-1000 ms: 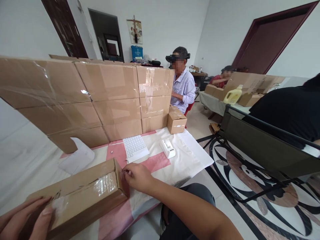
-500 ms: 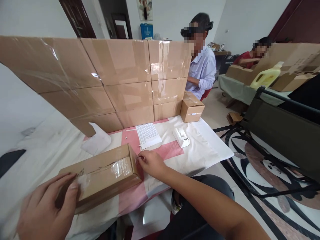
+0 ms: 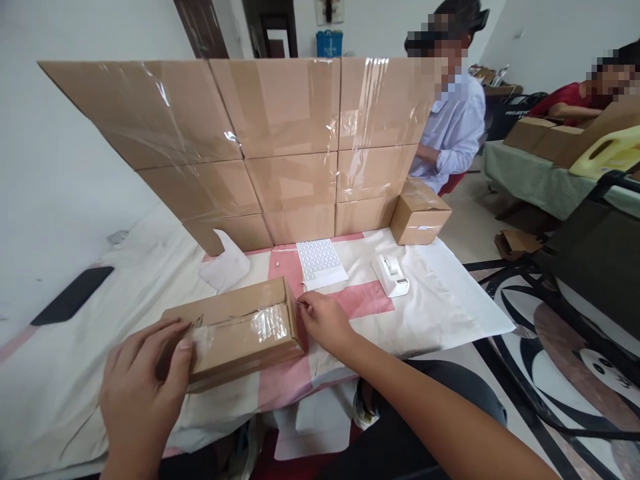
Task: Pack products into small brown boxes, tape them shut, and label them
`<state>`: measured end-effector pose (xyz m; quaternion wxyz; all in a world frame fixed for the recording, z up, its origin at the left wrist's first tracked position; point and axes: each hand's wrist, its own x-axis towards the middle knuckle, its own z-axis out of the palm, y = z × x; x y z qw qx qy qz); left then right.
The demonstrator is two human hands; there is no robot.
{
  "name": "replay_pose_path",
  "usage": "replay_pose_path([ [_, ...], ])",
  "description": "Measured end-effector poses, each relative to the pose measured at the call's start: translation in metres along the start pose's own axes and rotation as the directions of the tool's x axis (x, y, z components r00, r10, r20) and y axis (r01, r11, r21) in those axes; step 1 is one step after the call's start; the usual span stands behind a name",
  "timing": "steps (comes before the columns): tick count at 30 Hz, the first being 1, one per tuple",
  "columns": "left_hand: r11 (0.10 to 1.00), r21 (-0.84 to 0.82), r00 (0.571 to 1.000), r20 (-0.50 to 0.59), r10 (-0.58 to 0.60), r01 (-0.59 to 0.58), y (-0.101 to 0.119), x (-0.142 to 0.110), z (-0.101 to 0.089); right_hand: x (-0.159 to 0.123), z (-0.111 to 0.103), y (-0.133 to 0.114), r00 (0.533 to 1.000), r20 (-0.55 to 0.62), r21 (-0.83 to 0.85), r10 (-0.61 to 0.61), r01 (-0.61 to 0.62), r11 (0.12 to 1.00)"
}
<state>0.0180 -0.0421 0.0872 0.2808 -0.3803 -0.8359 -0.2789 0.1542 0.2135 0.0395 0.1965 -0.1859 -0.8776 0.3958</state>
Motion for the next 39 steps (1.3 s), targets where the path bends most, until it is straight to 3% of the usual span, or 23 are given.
replay_pose_path([
  [15,0.999,0.025,0.999,0.023,-0.041,0.041,0.002,0.000,-0.002,0.000,0.006,0.003,0.996,-0.070,0.164,0.060,-0.048,0.985],
  [22,0.999,0.023,0.999,0.022,-0.037,0.037,0.003,0.001,-0.003,-0.003,0.007,0.002,0.997,-0.078,0.161,-0.002,0.015,0.987],
  [30,0.999,0.024,0.999,0.021,-0.029,0.029,0.001,0.001,-0.002,-0.004,0.003,0.003,0.995,-0.027,0.131,-0.091,0.094,0.987],
  [39,0.999,0.029,0.999,0.014,-0.040,0.039,0.003,0.000,-0.001,-0.002,-0.003,-0.003,0.997,0.028,0.128,-0.070,0.066,0.990],
])
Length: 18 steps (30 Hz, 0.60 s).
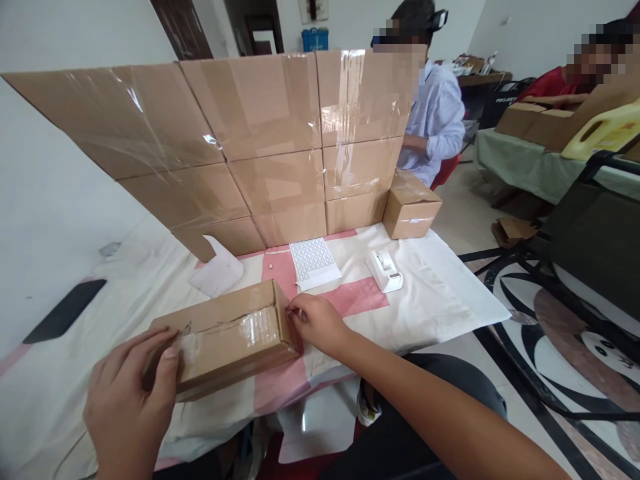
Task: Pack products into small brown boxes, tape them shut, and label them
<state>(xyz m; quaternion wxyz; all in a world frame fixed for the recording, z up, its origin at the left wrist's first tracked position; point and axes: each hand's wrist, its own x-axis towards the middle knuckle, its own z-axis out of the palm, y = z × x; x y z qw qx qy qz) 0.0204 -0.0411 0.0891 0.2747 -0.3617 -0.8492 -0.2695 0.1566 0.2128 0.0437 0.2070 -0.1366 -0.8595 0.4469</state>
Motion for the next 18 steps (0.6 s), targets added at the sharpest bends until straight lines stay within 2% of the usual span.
replay_pose_path([
  [9,1.000,0.002,1.000,0.005,-0.008,0.008,-0.004,0.000,0.002,0.002,-0.011,-0.003,0.995,0.102,-0.026,-0.004,0.007,1.000],
  [18,1.000,0.005,1.000,0.007,-0.012,0.012,-0.005,-0.002,0.003,0.005,-0.017,-0.003,0.990,0.132,-0.062,-0.047,0.055,0.997],
])
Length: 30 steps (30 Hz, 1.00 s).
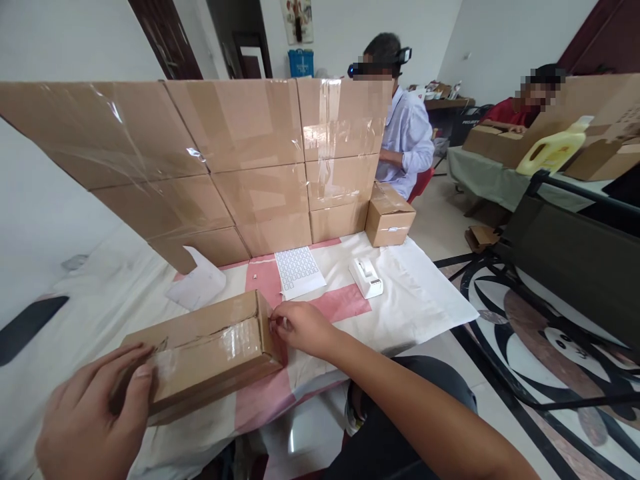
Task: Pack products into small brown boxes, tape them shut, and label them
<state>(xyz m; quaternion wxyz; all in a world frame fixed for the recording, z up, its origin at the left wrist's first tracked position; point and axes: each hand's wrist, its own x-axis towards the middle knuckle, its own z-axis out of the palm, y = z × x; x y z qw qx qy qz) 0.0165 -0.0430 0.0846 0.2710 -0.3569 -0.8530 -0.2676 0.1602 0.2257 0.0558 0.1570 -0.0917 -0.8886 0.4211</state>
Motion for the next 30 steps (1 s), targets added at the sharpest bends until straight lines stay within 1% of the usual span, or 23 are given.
replay_pose_path([
  [3,1.000,-0.005,1.000,-0.017,0.016,-0.016,0.001,0.000,0.000,-0.001,-0.006,-0.004,0.998,0.055,-0.013,0.006,-0.005,1.000],
  [7,1.000,-0.004,1.000,-0.022,0.010,-0.010,0.004,0.001,-0.001,-0.009,-0.011,-0.016,0.993,0.117,0.089,0.023,-0.033,0.995],
  [10,1.000,-0.009,1.000,-0.021,0.000,0.000,0.004,0.002,-0.001,-0.018,-0.011,-0.028,0.992,0.122,0.128,0.015,-0.030,0.991],
  [12,1.000,-0.022,1.000,-0.019,-0.003,0.003,0.002,0.001,0.000,-0.025,-0.012,-0.035,0.993,0.115,0.152,0.030,-0.047,0.987],
  [13,1.000,-0.031,1.000,-0.019,0.000,0.000,0.000,0.001,0.001,-0.027,-0.013,-0.038,0.991,0.129,0.168,0.046,-0.068,0.984],
  [15,0.999,-0.046,1.000,-0.023,0.010,-0.011,-0.003,0.001,0.003,-0.031,-0.017,-0.043,0.974,0.201,0.196,0.101,-0.142,0.970],
  [17,0.998,-0.057,0.999,-0.035,0.016,-0.018,-0.005,0.001,0.005,-0.033,-0.021,-0.048,0.942,0.286,0.212,0.176,-0.241,0.947],
  [19,0.998,-0.058,0.999,-0.042,0.019,-0.021,-0.006,0.001,0.007,-0.032,-0.024,-0.051,0.917,0.317,0.230,0.244,-0.324,0.918],
  [22,0.999,-0.042,0.999,-0.045,0.022,-0.024,-0.004,0.001,0.007,-0.029,-0.023,-0.053,0.898,0.319,0.275,0.302,-0.393,0.877],
  [26,0.999,-0.028,0.998,-0.045,0.043,-0.044,-0.001,0.001,0.004,-0.028,-0.020,-0.050,0.875,0.387,0.320,0.291,-0.424,0.847],
  [30,0.998,-0.025,0.997,-0.045,0.056,-0.058,-0.002,0.001,0.003,-0.029,-0.013,-0.041,0.900,0.348,0.371,0.261,-0.388,0.844],
])
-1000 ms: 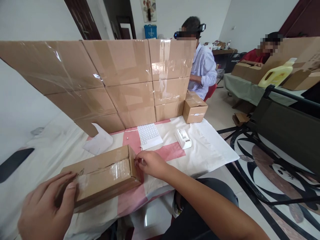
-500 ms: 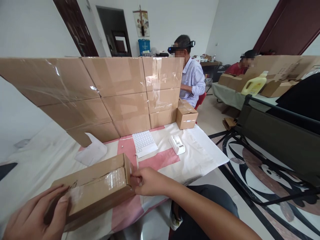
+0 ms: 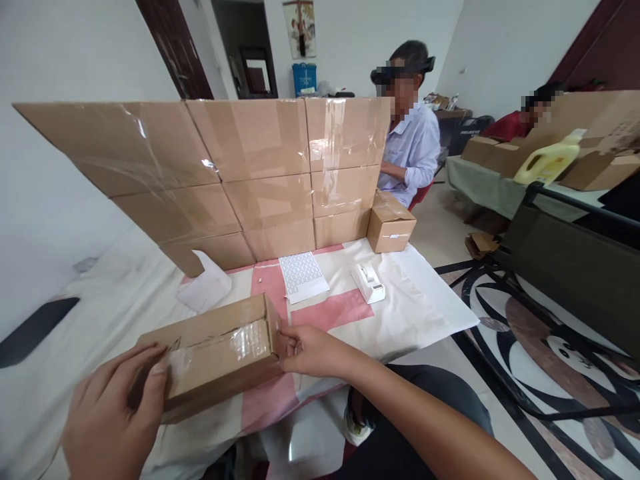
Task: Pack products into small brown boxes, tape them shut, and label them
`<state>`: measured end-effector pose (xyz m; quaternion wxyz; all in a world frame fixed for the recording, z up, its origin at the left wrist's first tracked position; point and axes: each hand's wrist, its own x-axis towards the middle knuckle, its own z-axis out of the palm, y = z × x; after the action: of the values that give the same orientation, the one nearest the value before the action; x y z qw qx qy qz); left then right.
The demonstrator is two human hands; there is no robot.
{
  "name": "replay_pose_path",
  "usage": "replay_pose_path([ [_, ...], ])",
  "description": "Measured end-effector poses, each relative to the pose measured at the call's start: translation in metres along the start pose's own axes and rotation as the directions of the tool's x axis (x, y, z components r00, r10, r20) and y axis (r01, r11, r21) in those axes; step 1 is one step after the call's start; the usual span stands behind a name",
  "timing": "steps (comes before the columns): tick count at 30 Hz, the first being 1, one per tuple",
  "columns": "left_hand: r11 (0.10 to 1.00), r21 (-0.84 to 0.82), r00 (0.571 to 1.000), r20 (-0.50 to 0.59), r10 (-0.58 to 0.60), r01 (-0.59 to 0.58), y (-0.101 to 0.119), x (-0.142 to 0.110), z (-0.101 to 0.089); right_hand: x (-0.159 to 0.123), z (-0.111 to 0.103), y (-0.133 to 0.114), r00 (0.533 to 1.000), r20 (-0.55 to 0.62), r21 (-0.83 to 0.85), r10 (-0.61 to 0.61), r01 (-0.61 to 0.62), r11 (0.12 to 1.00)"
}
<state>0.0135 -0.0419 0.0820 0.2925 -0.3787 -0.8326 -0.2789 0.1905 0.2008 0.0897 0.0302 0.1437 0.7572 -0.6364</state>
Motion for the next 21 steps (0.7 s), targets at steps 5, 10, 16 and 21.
replay_pose_path([
  [5,1.000,-0.007,1.000,-0.001,0.000,0.000,0.001,0.001,-0.001,0.008,-0.003,0.012,0.996,0.071,0.109,-0.050,0.042,0.993],
  [10,1.000,-0.009,1.000,0.005,-0.006,0.006,0.002,0.002,-0.001,0.009,-0.010,0.012,0.998,0.058,0.083,-0.023,0.019,0.996],
  [16,0.999,0.000,0.999,0.014,-0.043,0.043,0.004,0.003,-0.002,-0.002,-0.006,0.003,0.994,0.103,0.156,-0.018,0.001,0.988],
  [21,1.000,-0.005,1.000,0.014,-0.026,0.027,0.005,0.003,-0.004,-0.006,-0.006,0.003,0.994,0.094,0.095,0.059,-0.068,0.993],
])
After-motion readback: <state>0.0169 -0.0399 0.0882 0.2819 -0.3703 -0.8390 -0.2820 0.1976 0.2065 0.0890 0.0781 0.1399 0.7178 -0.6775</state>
